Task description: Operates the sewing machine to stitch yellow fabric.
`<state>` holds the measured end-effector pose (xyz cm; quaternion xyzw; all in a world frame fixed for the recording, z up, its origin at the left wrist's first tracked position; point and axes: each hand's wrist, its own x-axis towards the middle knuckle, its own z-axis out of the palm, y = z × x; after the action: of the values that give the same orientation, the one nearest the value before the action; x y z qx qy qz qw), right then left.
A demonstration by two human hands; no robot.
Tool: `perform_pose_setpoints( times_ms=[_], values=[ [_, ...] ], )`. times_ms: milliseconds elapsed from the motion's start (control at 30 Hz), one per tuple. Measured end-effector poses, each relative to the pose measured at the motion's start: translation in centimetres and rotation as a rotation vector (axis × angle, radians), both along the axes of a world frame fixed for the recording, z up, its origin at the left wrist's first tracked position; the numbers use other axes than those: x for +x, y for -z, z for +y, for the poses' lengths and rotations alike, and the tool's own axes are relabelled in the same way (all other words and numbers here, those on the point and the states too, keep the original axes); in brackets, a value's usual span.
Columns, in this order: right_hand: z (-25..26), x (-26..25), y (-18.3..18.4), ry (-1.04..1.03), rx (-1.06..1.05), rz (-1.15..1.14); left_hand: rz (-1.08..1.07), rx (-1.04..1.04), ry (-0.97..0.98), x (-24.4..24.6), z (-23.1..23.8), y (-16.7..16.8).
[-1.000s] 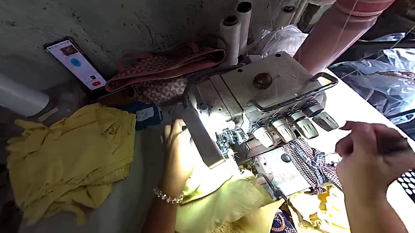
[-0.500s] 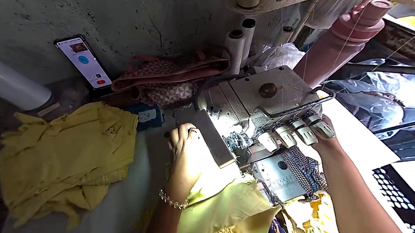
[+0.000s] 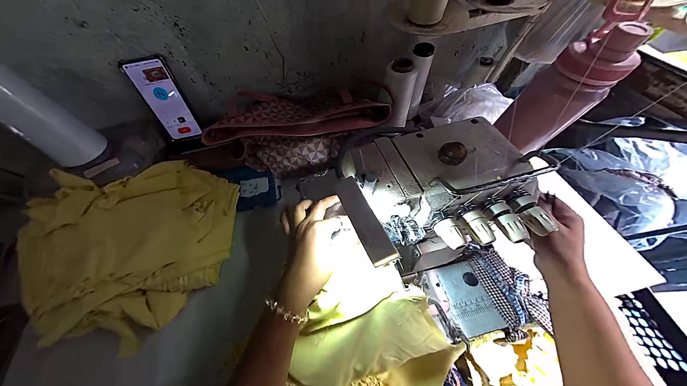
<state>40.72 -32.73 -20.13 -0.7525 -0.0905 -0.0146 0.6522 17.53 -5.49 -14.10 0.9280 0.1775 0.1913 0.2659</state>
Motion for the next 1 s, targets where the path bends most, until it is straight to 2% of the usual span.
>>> perform_pose_setpoints(
  times_ms=[200,300,367,500,600,700,733,767,800,900,933,1000],
  values=[
    [-2.7,-3.8,2.1,0.065,-0.027,-0.01,0.044,0.131,0.119,0.2,-0.1,-1.3],
    [-3.6,-4.3,3.5,0.069,-0.115,0.021,0.123,0.34,0.139,0.0,0.4,-2.0],
    [-3.9,-4.3,4.2,0.064,-0.111,0.044,0.099,0.465,0.126,-0.2,0.5,-1.6],
    [-3.7,-4.1,4.5,0.056,-0.14,0.032,0.102,0.445,0.045,-0.9,0.2,-1.2],
    [-3.6,-4.1,4.7,0.048,-0.243,-0.007,-0.046,0.123,0.002,-1.7,0.4,-1.0],
    [-3.4,-4.3,4.7,0.046,-0.3,-0.024,-0.193,-0.569,-0.086,-1.8,-0.6,-1.3],
    [-3.4,-4.3,4.7,0.045,-0.311,-0.029,-0.234,-0.742,-0.094,-1.5,-1.0,-1.3],
    [-3.4,-4.3,4.7,0.044,-0.321,-0.034,-0.257,-0.781,-0.086,-1.2,-1.3,-1.1],
    [-3.4,-4.2,4.7,0.043,-0.326,-0.037,-0.256,-0.699,-0.062,-1.0,-1.3,-0.5],
    [-3.4,-4.3,4.7,0.044,-0.34,-0.041,-0.144,-0.199,-0.001,-1.0,-1.8,0.1],
    [-3.3,-4.3,4.7,0.041,-0.342,-0.042,-0.082,-0.114,0.021,-1.1,-2.0,-0.5],
    [-3.3,-4.3,4.7,0.042,-0.344,-0.045,0.016,-0.075,0.078,-1.1,-1.9,-1.6]
  ],
)
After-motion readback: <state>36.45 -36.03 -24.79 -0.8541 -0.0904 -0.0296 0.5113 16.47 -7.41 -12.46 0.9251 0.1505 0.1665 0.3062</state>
